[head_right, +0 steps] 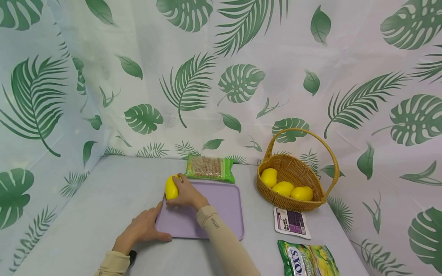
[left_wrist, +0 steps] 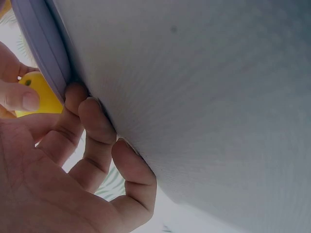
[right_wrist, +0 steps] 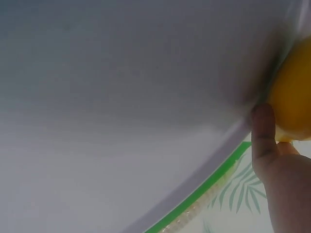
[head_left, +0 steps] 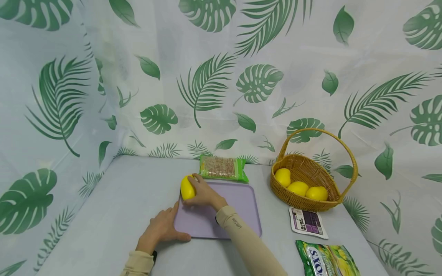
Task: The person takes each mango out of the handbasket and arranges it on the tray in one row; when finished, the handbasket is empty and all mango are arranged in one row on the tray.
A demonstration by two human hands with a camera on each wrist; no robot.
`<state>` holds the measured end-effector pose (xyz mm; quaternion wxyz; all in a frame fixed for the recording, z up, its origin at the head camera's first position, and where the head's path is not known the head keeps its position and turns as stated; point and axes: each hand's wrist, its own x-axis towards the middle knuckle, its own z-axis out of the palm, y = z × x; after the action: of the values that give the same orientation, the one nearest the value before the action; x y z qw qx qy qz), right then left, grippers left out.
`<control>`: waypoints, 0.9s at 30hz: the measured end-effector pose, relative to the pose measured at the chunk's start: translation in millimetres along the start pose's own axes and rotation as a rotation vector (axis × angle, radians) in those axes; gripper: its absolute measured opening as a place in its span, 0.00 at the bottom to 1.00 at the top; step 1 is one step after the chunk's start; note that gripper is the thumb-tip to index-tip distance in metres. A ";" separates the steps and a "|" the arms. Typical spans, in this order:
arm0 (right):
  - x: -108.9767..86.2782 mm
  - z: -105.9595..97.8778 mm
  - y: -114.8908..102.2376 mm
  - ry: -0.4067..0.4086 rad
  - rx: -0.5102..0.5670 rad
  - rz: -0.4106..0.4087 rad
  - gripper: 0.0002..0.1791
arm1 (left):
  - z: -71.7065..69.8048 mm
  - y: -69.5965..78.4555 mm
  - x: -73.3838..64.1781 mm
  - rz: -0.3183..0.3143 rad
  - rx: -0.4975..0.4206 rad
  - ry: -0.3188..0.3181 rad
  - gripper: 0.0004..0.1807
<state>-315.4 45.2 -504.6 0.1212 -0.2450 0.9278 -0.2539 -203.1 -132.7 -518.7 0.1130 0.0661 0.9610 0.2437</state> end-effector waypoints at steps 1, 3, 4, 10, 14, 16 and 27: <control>0.1 0.7 0.1 -0.001 -0.003 0.003 0.57 | 0.4 0.4 0.1 -0.003 -0.005 -0.002 0.73; 0.0 1.6 0.4 -0.004 -0.004 0.009 0.58 | 1.2 0.8 0.2 -0.012 -0.013 -0.009 0.73; 0.0 1.8 0.6 -0.005 -0.004 0.011 0.58 | 1.4 1.0 0.4 -0.014 -0.012 -0.009 0.73; -0.6 2.5 3.4 0.005 -0.012 0.002 0.58 | 2.8 0.1 0.6 -0.010 -0.002 0.001 0.73; -4.0 1.6 5.5 0.015 -0.007 -0.011 0.58 | 4.0 -0.8 0.6 -0.012 -0.003 0.005 0.74; -6.9 0.2 6.6 0.024 -0.007 -0.024 0.58 | 4.4 -0.8 0.6 -0.014 -0.007 0.006 0.74; -28.7 -24.5 13.4 0.066 -0.047 -0.052 0.57 | 4.4 0.9 0.4 -0.012 0.005 0.016 0.74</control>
<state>-304.8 80.2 -488.3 0.0781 -0.2634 0.9303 -0.2429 -202.3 -129.9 -522.1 0.1068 0.0586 0.9628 0.2411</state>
